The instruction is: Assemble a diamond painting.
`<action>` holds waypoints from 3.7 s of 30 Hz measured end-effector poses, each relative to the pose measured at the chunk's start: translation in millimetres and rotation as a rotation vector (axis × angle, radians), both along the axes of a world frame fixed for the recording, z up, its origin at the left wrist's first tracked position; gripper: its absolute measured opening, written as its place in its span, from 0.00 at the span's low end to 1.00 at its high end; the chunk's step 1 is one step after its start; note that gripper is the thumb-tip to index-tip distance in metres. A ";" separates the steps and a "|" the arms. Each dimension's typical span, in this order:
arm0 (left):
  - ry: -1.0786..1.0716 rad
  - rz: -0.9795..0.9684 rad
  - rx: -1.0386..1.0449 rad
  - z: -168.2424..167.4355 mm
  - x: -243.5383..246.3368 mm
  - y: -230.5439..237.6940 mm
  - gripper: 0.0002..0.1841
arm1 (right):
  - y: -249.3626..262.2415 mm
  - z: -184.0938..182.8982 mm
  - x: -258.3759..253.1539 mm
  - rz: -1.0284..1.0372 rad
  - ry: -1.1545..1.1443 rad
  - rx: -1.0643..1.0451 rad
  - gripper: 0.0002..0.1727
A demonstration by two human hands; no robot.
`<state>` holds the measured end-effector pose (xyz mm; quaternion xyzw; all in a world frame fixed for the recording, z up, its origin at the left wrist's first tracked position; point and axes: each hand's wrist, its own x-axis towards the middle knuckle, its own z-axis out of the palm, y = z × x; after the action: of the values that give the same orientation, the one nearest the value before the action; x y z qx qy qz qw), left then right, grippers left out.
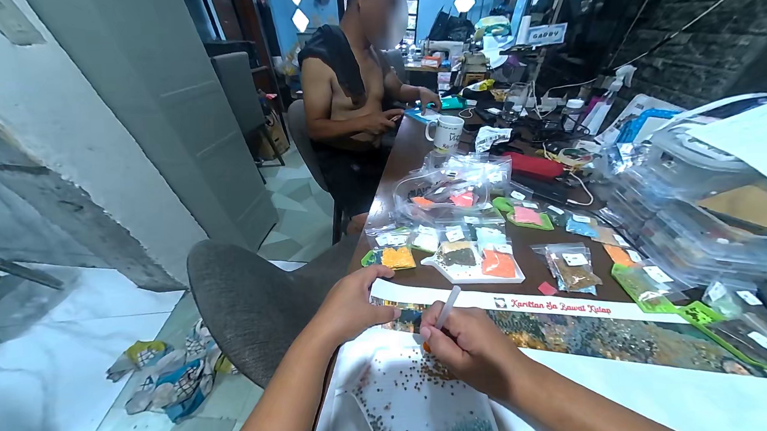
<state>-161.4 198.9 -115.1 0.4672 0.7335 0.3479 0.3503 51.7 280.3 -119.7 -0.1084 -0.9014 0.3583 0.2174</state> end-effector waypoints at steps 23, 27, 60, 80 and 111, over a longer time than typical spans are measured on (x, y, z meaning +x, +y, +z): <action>-0.026 -0.008 -0.022 0.0 -3.2 1.6 0.34 | 43.1 19.0 -31.1 -0.193 -0.147 -0.317 0.13; -0.056 -0.005 -0.006 -1.4 -3.2 1.2 0.35 | 46.7 17.2 -35.4 -0.194 -0.178 -0.307 0.13; -0.026 -0.019 0.001 -2.8 -4.2 0.8 0.34 | 47.4 10.1 -36.2 -0.130 -0.168 -0.237 0.14; -0.029 -0.006 -0.016 -0.9 -3.0 1.0 0.34 | 46.8 30.6 -40.9 -0.048 -0.363 -0.132 0.14; -0.055 0.002 -0.008 -0.3 -1.7 1.0 0.35 | 52.1 40.2 -35.0 -0.098 -0.337 -0.273 0.15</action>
<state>-163.2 200.0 -115.4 0.4554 0.7255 0.3581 0.3716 16.7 332.4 -79.5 -0.2390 -0.8619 0.4426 0.0641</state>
